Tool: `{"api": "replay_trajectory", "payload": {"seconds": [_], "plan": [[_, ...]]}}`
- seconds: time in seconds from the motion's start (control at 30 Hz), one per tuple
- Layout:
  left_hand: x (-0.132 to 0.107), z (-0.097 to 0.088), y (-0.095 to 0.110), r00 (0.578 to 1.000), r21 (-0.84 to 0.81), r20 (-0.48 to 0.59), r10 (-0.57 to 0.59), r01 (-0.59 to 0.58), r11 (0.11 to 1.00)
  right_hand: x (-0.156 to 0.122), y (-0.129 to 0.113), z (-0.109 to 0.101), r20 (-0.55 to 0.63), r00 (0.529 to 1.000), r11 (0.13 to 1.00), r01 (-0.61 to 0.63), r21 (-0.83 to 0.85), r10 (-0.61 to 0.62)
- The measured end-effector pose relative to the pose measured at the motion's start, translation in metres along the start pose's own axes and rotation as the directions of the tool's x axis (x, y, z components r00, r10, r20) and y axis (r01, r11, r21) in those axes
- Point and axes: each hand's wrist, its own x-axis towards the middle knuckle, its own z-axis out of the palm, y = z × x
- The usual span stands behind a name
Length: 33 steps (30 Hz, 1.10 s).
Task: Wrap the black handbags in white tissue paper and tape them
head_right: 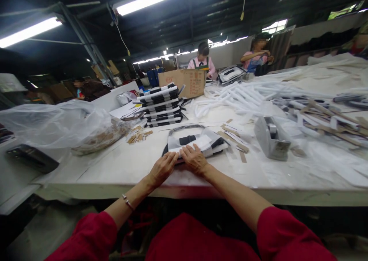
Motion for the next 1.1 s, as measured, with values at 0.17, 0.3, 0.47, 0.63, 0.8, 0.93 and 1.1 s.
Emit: {"api": "replay_trajectory", "payload": {"seconds": [0.17, 0.3, 0.47, 0.63, 0.8, 0.93, 1.1], "plan": [[-0.006, 0.006, 0.005, 0.999, 0.042, -0.034, -0.040, 0.041, 0.998, 0.005, 0.008, 0.000, 0.030, 0.997, 0.997, 0.077, 0.018, -0.077], [0.000, 0.004, 0.010, 0.999, 0.149, -0.029, -0.036, 0.040, 0.988, 0.008, 0.008, -0.004, 0.044, 0.995, 0.996, 0.089, 0.018, -0.090], [0.014, -0.002, 0.007, 0.996, 0.171, 0.084, -0.017, 0.002, 0.985, 0.013, 0.002, -0.007, 0.086, 0.996, 1.000, 0.023, 0.001, -0.023], [0.023, -0.012, 0.003, 0.997, 0.142, 0.083, -0.004, -0.008, 0.990, 0.011, -0.005, -0.012, 0.056, 0.996, 0.998, -0.063, -0.014, 0.063], [0.038, -0.027, -0.002, 0.998, 0.094, 0.061, -0.018, 0.012, 0.995, 0.010, -0.001, -0.024, 0.043, 0.993, 0.993, -0.113, -0.027, 0.114], [0.046, -0.034, -0.002, 0.997, 0.068, 0.048, -0.054, 0.050, 0.996, 0.017, 0.009, -0.034, 0.066, 0.994, 0.996, -0.085, -0.001, 0.084], [0.043, -0.030, 0.007, 0.996, 0.038, -0.028, -0.079, 0.080, 0.996, 0.026, 0.020, -0.041, 0.116, 0.993, 0.999, -0.033, -0.001, 0.033]]}}
